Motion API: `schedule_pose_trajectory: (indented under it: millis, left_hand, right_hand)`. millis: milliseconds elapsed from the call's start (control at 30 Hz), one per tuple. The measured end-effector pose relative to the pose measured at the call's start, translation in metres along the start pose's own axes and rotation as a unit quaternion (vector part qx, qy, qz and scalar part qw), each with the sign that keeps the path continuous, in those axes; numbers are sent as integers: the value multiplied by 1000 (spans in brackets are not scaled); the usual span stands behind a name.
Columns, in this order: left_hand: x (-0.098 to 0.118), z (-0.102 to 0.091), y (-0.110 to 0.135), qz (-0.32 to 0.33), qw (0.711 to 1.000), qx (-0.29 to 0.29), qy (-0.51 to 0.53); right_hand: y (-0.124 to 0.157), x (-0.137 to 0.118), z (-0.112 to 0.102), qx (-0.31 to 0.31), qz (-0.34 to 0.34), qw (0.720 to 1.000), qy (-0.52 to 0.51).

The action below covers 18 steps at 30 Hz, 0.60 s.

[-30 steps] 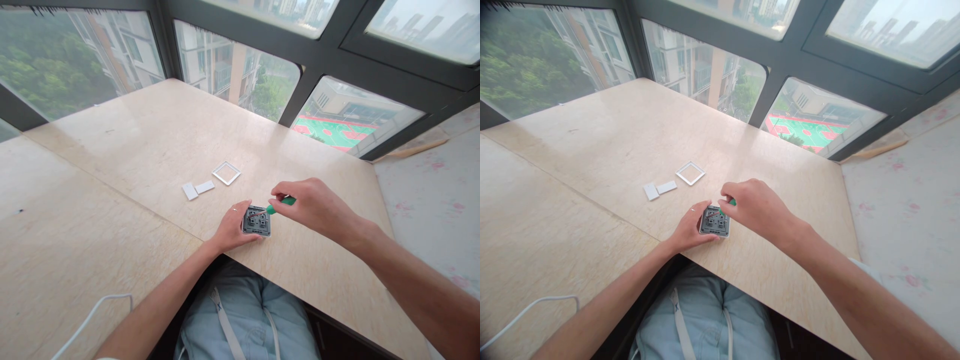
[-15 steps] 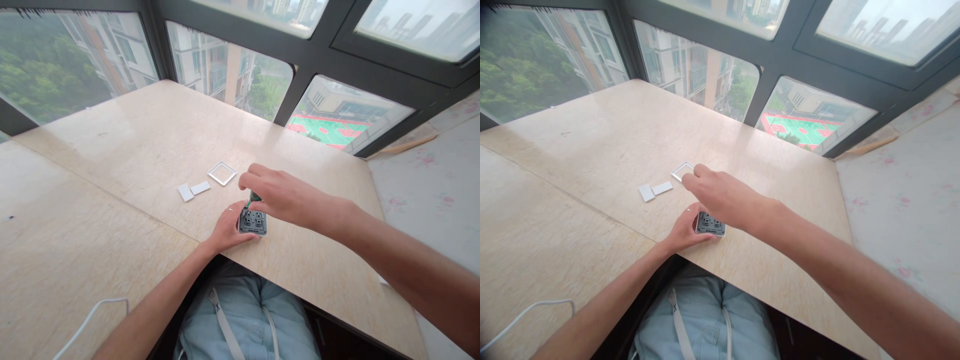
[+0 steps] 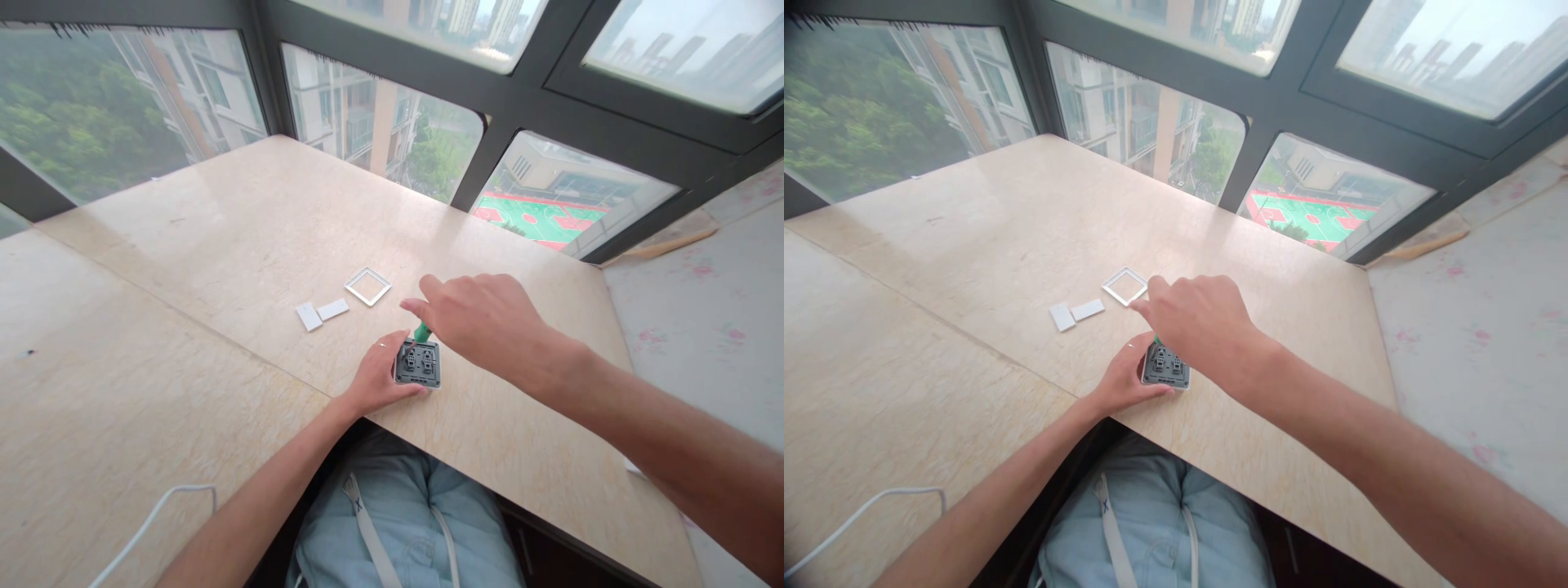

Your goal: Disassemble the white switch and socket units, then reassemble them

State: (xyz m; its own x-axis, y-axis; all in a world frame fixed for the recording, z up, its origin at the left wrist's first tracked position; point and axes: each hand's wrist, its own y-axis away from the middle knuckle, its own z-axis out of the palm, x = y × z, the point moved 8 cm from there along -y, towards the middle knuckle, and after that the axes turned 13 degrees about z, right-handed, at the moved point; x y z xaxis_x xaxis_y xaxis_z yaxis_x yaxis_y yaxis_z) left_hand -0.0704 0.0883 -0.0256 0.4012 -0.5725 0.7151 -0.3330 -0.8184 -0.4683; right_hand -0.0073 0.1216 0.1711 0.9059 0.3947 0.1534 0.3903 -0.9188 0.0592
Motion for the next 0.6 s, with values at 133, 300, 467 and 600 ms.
schedule_pose_trajectory:
  millis: [133,300,467,600]
  left_hand:
    - [0,1,0,10,1000,1,-3]
    - [-1,0,1,-2,1000,3,-8]
    - [2,-1,-1,4,1000,-2,4]
    - [3,-1,-2,9,1000,-2,4]
  right_hand:
    - [8,-4,0,-58,-112,989,-81]
    - [6,-2,-4,-38,-58,993,-92]
    - [1,-1,-2,-26,-4,999,24]
    - [7,-3,-4,-46,-101,992,-56]
